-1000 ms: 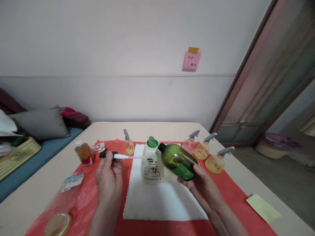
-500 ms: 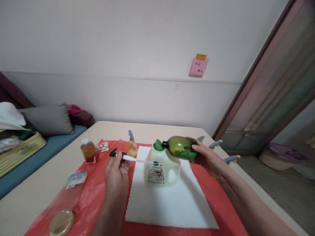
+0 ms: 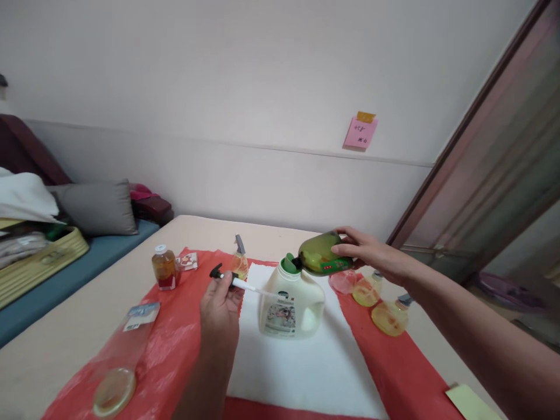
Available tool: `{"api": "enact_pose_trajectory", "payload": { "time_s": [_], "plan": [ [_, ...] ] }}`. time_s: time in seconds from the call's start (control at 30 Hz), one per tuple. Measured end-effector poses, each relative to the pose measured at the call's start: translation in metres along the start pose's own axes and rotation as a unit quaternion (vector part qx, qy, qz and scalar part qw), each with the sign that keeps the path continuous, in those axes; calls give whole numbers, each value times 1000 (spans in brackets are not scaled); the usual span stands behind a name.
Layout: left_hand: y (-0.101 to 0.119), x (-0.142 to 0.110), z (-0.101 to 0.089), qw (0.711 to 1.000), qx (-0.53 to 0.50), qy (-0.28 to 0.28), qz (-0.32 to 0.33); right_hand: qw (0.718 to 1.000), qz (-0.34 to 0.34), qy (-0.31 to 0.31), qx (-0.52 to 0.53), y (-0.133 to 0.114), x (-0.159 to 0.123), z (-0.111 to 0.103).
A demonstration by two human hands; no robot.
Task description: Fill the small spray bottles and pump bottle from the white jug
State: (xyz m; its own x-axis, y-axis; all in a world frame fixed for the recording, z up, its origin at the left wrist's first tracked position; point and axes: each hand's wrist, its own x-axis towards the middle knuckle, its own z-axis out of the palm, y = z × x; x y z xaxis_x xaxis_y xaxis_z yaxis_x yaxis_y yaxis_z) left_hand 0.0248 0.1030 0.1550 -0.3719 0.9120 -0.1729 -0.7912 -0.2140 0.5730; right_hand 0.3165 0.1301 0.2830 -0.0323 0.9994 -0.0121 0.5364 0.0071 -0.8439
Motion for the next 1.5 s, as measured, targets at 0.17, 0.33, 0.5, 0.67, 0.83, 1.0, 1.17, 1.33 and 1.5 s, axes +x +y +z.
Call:
{"api": "enact_pose_trajectory", "payload": {
  "time_s": [0.17,0.33,0.5,0.67,0.83,1.0,1.17,1.33,1.5],
  "plan": [
    [3,0,0,1000,-2,2,4,997,-45,-6,-59,-22,9,-1],
    [7,-3,2,1000,4,-8,3,987,-85,-12,-139,-41,16,0],
    [13,-7,5,999,33,-20,24,979,-93,-36,-180,-51,14,0],
    [15,-8,4,997,62,-22,41,975,-121,-60,-176,-56,7,5],
    [12,-7,3,996,69,-33,39,958,-203,-57,-195,-54,-7,16],
    [7,-12,7,996,76,-27,30,949,-236,-31,-207,-46,-27,23],
    [-1,-17,11,996,86,-19,32,972,-214,45,-79,-11,-41,22],
    [-11,-21,16,997,52,17,48,941,-95,151,287,56,-59,50],
    [-16,-25,15,996,32,18,80,869,-9,116,480,100,-90,93]
  ]
}}
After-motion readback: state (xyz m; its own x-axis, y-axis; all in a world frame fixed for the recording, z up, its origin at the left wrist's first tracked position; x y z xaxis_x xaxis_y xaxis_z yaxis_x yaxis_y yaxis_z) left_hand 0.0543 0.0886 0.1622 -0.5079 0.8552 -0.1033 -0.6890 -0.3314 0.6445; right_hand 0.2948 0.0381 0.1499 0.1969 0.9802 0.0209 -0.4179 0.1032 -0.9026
